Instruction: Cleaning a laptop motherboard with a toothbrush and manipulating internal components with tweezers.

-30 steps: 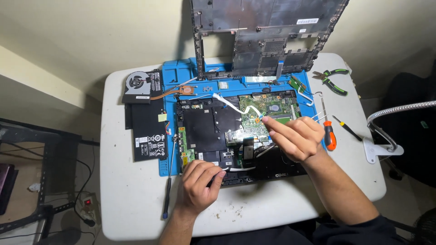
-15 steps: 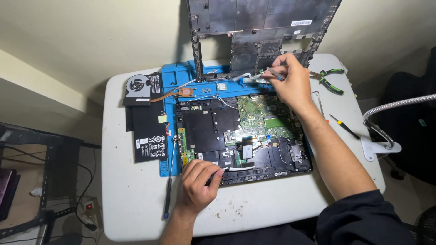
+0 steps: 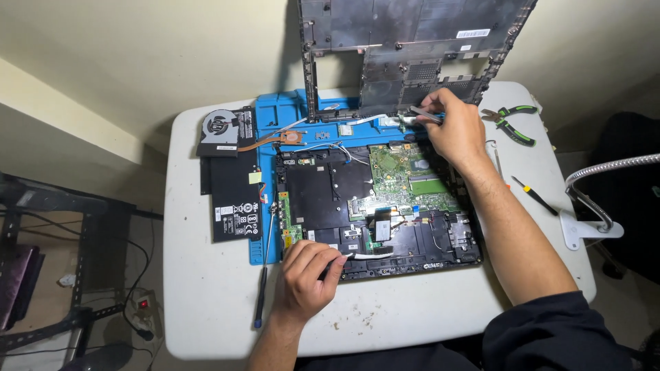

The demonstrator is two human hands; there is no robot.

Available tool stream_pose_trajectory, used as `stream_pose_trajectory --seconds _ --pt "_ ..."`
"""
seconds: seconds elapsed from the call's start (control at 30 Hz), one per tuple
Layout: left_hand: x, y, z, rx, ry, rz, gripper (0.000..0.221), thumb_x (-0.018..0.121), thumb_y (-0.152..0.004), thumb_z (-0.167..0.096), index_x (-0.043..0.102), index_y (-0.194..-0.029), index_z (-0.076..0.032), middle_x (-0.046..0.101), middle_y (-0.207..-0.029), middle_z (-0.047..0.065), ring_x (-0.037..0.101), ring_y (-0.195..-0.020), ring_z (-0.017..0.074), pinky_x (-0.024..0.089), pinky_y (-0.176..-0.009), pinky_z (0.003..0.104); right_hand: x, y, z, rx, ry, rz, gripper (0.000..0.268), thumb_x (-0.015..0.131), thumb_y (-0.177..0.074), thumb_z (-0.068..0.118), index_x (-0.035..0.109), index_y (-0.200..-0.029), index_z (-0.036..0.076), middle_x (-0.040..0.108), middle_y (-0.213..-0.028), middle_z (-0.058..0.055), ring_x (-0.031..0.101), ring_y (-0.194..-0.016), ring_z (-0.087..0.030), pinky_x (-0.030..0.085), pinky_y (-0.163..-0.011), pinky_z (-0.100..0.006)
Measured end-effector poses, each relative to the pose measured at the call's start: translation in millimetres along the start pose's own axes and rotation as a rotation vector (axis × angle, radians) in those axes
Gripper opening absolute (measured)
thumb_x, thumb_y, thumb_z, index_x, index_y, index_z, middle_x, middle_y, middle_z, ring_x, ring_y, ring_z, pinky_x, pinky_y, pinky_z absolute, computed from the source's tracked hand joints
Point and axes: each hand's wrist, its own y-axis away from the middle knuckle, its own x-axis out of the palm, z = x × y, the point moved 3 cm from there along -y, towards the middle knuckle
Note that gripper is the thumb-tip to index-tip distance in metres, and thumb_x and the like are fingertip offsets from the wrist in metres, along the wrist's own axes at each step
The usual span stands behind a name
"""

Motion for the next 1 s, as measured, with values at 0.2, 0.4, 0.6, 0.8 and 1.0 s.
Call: stream_pose_trajectory --seconds 0.2,0.4,0.6,0.8,1.0 --pt "3 3 2 0.009 -0.064 -0.024 0.015 0.071 -0.094 -0.016 0.072 -0.083 -0.006 0.071 -0.082 0.005 0.063 -0.076 0.0214 0.049 -0.071 0.033 -32 18 -21 0.144 0.149 0.12 0.024 0.064 -0.093 0.008 0.069 -0.113 0.022 0.079 -0.105 0.0 0.07 -0.095 -0.031 0.054 -0.071 -0.054" --pt "7 6 4 0.006 -0.072 -0.03 0.014 0.07 -0.093 -0.016 0.074 -0.083 -0.007 0.072 -0.082 0.004 0.065 -0.076 0.021 0.051 -0.07 0.032 -41 34 -39 0.272 0.188 0.156 0.025 0.062 -0.096 0.009 0.07 -0.116 0.023 0.077 -0.103 -0.006 0.067 -0.098 -0.035 0.052 -0.072 -0.054" --pt "1 -2 -2 -0.001 -0.074 0.031 0.015 0.068 -0.094 -0.017 0.073 -0.083 -0.009 0.071 -0.082 0.002 0.063 -0.077 0.022 0.05 -0.072 0.033 -49 39 -46 0.32 0.204 0.171 0.026 0.059 -0.099 0.013 0.073 -0.117 0.025 0.077 -0.108 -0.001 0.068 -0.099 -0.034 0.055 -0.074 -0.055" --pt "1 -1 -3 0.012 -0.093 -0.024 0.019 0.066 -0.095 -0.018 0.072 -0.079 -0.009 0.069 -0.079 0.003 0.062 -0.074 0.0216 0.048 -0.071 0.032 -53 49 -56 0.368 0.179 0.184 0.022 0.061 -0.098 0.019 0.074 -0.116 0.023 0.077 -0.11 -0.006 0.068 -0.1 -0.036 0.053 -0.077 -0.054" --pt "-8 2 -19 0.011 -0.328 0.251 0.023 0.079 -0.09 -0.038 0.073 -0.095 -0.016 0.069 -0.098 0.0 0.063 -0.091 0.0229 0.047 -0.082 0.041 -47 51 -64 0.29 0.086 0.113 0.019 0.067 -0.101 0.032 0.074 -0.112 0.018 0.077 -0.117 -0.001 0.068 -0.109 -0.032 0.053 -0.085 -0.053"
